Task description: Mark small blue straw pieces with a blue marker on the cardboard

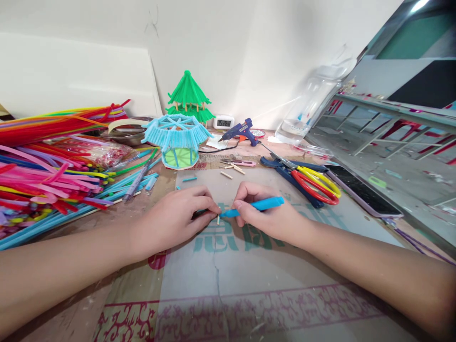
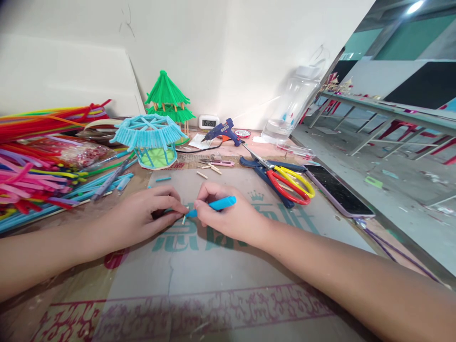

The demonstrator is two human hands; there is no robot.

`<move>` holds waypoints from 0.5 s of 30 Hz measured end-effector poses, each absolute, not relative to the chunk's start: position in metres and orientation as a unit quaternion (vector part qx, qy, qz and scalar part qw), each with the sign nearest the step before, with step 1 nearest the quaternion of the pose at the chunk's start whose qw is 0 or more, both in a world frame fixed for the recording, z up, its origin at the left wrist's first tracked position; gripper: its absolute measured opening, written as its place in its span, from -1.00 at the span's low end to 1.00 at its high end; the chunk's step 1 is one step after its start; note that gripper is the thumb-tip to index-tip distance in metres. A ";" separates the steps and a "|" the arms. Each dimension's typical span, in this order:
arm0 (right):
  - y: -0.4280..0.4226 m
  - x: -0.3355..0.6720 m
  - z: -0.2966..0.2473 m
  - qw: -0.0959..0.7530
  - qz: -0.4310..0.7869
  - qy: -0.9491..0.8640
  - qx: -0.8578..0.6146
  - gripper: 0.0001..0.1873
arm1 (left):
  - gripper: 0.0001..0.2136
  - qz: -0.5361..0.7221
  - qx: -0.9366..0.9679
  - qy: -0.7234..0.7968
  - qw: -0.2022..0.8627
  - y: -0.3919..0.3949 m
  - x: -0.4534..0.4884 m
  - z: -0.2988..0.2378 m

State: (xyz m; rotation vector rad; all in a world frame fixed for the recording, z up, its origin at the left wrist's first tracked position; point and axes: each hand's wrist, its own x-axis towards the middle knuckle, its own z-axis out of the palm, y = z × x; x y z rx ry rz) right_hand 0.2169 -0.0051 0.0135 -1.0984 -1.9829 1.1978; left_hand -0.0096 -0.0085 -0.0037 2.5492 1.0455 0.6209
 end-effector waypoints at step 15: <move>-0.006 0.218 0.013 0.279 0.453 -0.742 -0.408 -0.83 | -0.82 0.219 0.892 0.363 0.157 -0.008 -0.009 -0.003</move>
